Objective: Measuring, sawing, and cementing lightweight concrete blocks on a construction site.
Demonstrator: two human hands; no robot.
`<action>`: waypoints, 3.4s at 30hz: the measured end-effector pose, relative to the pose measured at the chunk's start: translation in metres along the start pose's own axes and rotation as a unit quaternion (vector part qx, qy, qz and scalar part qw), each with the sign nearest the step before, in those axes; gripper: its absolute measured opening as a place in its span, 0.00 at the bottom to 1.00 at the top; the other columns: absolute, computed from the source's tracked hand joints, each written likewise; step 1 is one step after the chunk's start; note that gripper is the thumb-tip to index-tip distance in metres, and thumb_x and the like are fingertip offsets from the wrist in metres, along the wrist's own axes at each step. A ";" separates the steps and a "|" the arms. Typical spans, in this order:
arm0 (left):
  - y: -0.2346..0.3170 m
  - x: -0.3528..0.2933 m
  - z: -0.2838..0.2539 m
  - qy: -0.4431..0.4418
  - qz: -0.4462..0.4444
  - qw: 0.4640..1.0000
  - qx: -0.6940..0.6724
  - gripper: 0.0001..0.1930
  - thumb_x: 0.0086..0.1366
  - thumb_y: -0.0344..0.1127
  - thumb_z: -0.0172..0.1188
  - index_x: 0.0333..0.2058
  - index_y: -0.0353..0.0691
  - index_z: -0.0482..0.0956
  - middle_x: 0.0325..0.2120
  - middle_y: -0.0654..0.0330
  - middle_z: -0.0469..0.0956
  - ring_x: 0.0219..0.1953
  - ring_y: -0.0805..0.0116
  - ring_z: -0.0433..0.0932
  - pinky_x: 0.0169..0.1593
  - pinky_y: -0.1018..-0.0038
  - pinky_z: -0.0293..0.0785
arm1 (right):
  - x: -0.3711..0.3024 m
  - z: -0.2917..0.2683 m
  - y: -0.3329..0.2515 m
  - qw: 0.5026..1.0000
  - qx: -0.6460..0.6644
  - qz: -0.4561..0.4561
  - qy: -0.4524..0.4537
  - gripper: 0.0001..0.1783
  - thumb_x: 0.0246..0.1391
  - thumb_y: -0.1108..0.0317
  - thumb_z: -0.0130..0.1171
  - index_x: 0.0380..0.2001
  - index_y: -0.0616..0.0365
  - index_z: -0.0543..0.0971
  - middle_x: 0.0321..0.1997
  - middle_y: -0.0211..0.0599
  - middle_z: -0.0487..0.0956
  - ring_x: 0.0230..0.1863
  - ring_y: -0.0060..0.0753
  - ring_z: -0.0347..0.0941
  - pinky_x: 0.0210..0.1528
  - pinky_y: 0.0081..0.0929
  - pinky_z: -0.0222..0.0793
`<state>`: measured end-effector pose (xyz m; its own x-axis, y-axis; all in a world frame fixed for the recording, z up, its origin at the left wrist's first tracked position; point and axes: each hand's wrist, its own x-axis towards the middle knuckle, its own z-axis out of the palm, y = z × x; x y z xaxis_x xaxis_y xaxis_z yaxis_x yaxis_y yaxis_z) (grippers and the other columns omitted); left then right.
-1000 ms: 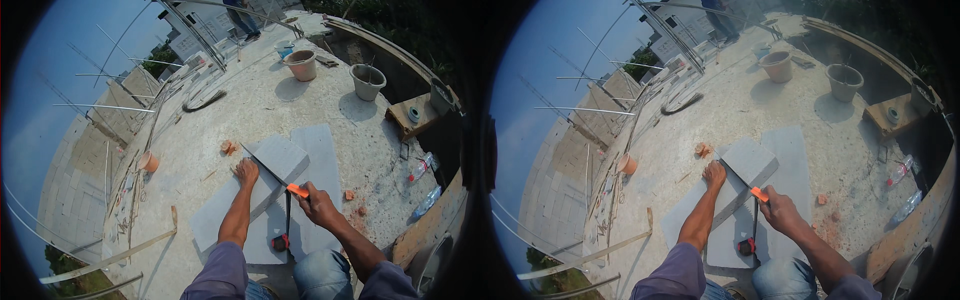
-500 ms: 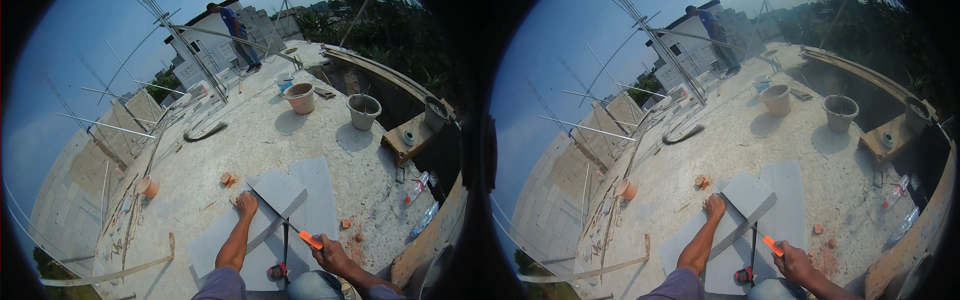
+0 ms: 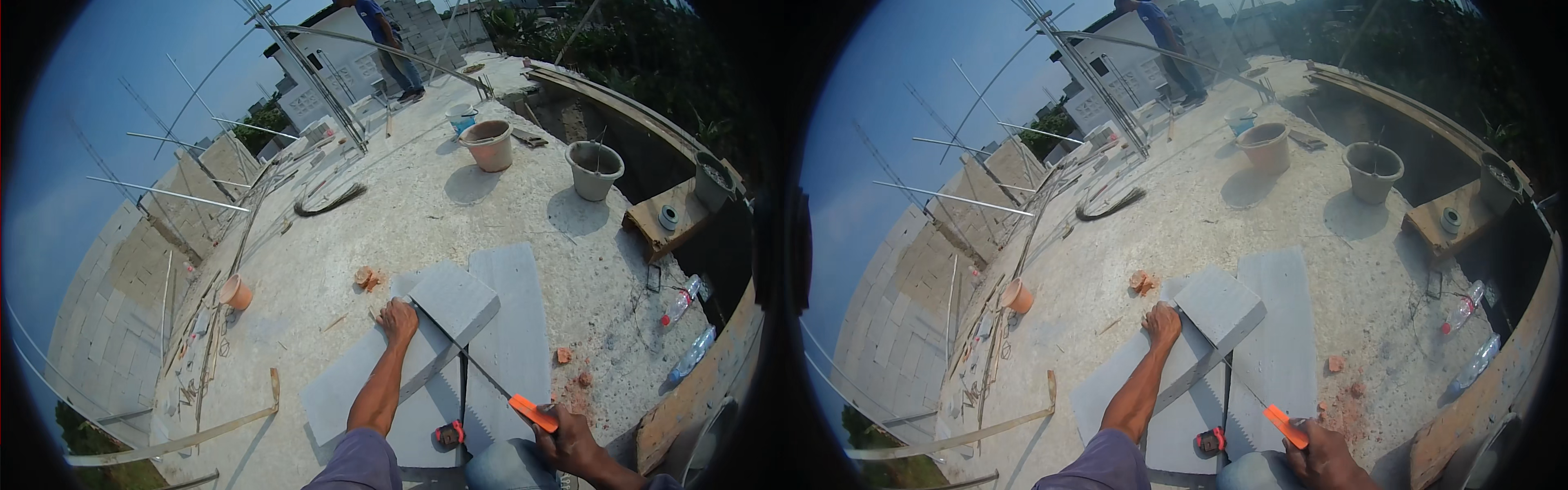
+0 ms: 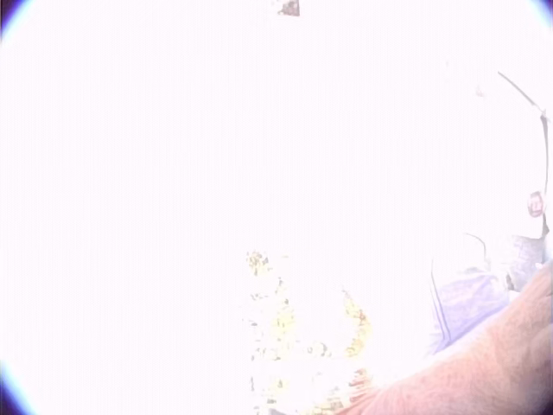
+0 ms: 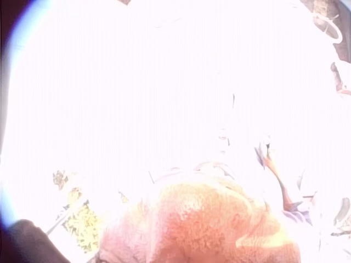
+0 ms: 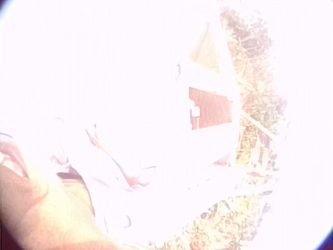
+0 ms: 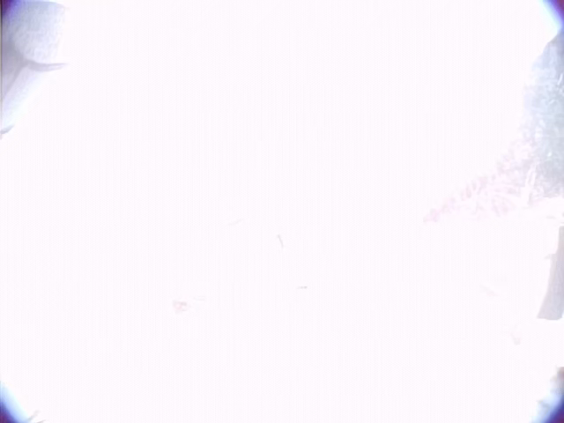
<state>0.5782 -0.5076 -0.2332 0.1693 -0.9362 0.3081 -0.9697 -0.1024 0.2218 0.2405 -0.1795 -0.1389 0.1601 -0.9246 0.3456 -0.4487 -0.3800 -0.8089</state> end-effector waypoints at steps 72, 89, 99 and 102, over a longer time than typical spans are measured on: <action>0.001 0.009 0.002 -0.066 -0.035 0.997 -0.026 0.20 0.68 0.41 0.41 0.47 0.35 0.76 0.44 0.40 0.79 0.52 0.38 0.74 0.57 0.41 0.60 | 0.079 0.055 0.046 0.998 0.021 0.039 -0.052 0.19 0.53 0.68 0.62 0.47 0.55 0.69 0.32 0.46 0.77 0.31 0.54 0.76 0.31 0.47 0.69; 0.006 0.008 -0.017 -0.034 -0.032 0.999 0.001 0.19 0.67 0.40 0.43 0.43 0.32 0.78 0.41 0.38 0.79 0.49 0.36 0.76 0.58 0.37 0.57 | -0.014 0.012 0.036 0.999 0.022 0.047 -0.005 0.28 0.49 0.74 0.65 0.54 0.56 0.68 0.35 0.45 0.78 0.34 0.54 0.76 0.34 0.42 0.72; 0.009 0.012 -0.014 -0.036 -0.037 0.999 -0.001 0.20 0.67 0.41 0.43 0.46 0.32 0.76 0.43 0.39 0.79 0.50 0.36 0.75 0.57 0.40 0.59 | -0.024 0.030 0.059 0.998 0.011 0.023 0.058 0.19 0.52 0.70 0.64 0.47 0.58 0.72 0.31 0.44 0.76 0.30 0.51 0.77 0.28 0.41 0.71; 0.008 0.017 -0.020 -0.043 -0.046 0.998 0.015 0.19 0.67 0.41 0.43 0.46 0.35 0.77 0.44 0.39 0.79 0.51 0.37 0.75 0.58 0.40 0.58 | -0.017 0.024 0.054 0.999 0.011 0.007 0.047 0.19 0.51 0.70 0.64 0.47 0.59 0.74 0.31 0.43 0.77 0.30 0.49 0.77 0.27 0.39 0.71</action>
<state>0.5771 -0.5175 -0.2082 0.2441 -0.9473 0.2076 -0.9558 -0.1989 0.2166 0.2347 -0.1848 -0.2005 0.0707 -0.9236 0.3768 -0.4307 -0.3689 -0.8236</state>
